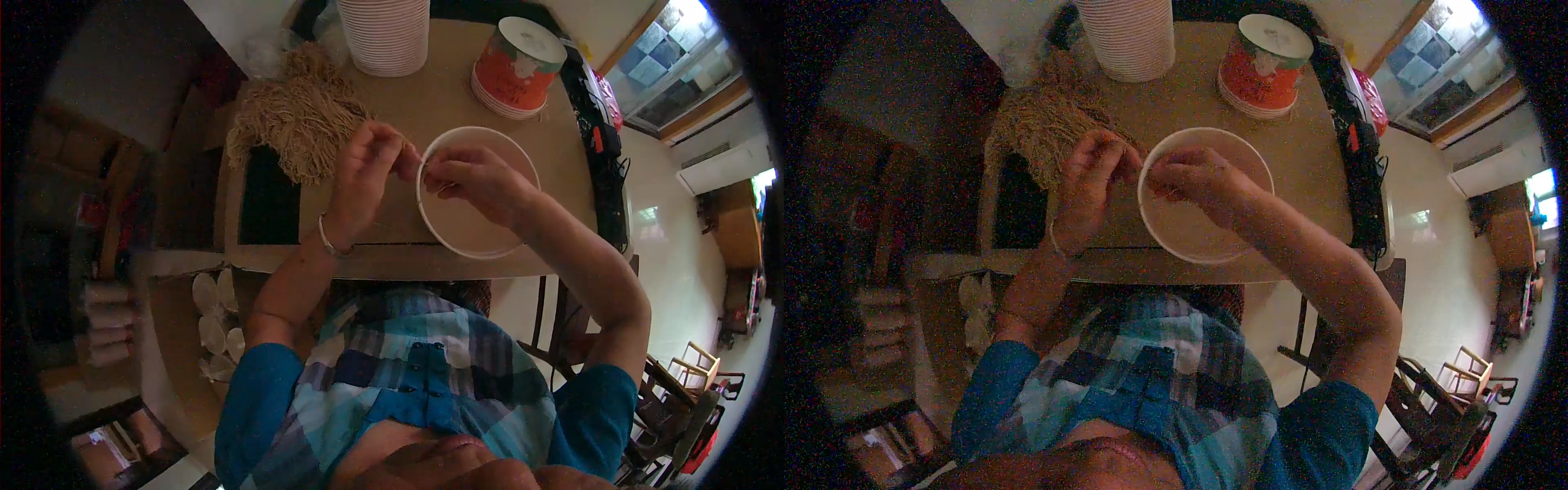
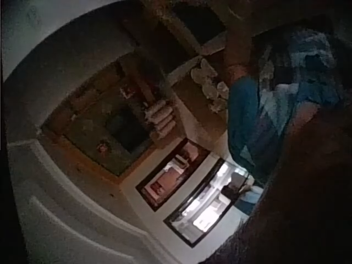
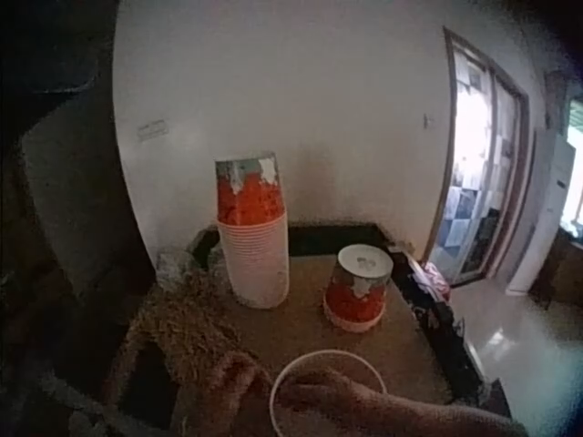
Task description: Picking out small items from a large bundle of fiber and placing them into a paper bowl.
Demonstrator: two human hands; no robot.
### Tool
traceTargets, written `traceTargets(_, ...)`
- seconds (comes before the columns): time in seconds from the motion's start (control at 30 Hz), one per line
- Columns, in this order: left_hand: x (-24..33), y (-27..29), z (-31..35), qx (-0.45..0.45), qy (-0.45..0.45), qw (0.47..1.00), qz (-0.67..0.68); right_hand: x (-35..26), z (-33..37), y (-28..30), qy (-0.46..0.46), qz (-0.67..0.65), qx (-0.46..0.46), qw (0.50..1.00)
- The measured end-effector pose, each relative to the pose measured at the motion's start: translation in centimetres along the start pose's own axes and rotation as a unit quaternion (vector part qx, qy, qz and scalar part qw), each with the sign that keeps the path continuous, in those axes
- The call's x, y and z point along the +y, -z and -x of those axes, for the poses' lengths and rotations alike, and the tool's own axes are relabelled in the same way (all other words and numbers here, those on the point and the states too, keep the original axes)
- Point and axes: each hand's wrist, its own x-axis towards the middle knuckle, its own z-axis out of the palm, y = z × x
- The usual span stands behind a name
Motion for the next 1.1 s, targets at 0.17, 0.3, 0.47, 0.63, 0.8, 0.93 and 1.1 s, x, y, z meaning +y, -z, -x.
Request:
traceTargets(0.17, 0.6, -0.2, 0.1, -0.023, -0.032, 0.989, -0.142, 0.0, 0.0, -0.6, -0.014, -0.040, 0.010, 0.999)
traceTargets(0.3, 0.6, 0.6, 0.3, -0.050, -0.143, 0.927, -0.343, 0.0, 0.3, -1.9, 0.011, -0.055, 0.076, 0.996)
traceTargets(0.47, 1.9, 0.0, 0.5, -0.065, -0.133, 0.896, -0.418, 0.6, 0.4, -1.5, 0.012, -0.150, 0.033, 0.988)
traceTargets(0.63, 1.8, -0.3, 1.2, -0.062, -0.152, 0.831, -0.532, 0.4, 0.5, -2.7, 0.029, -0.121, 0.068, 0.990)
traceTargets(0.8, 2.0, -0.7, 1.8, -0.074, -0.232, 0.777, -0.581, 0.3, 0.4, -2.7, 0.029, -0.103, 0.078, 0.991)
traceTargets(0.93, 2.1, -1.0, 2.3, -0.071, -0.230, 0.797, -0.553, 0.2, 0.7, -2.9, 0.043, -0.101, 0.079, 0.991)
traceTargets(1.1, 2.8, -1.8, 2.9, -0.066, -0.205, 0.786, -0.580, 0.3, 1.2, -3.3, 0.039, -0.162, 0.110, 0.980)
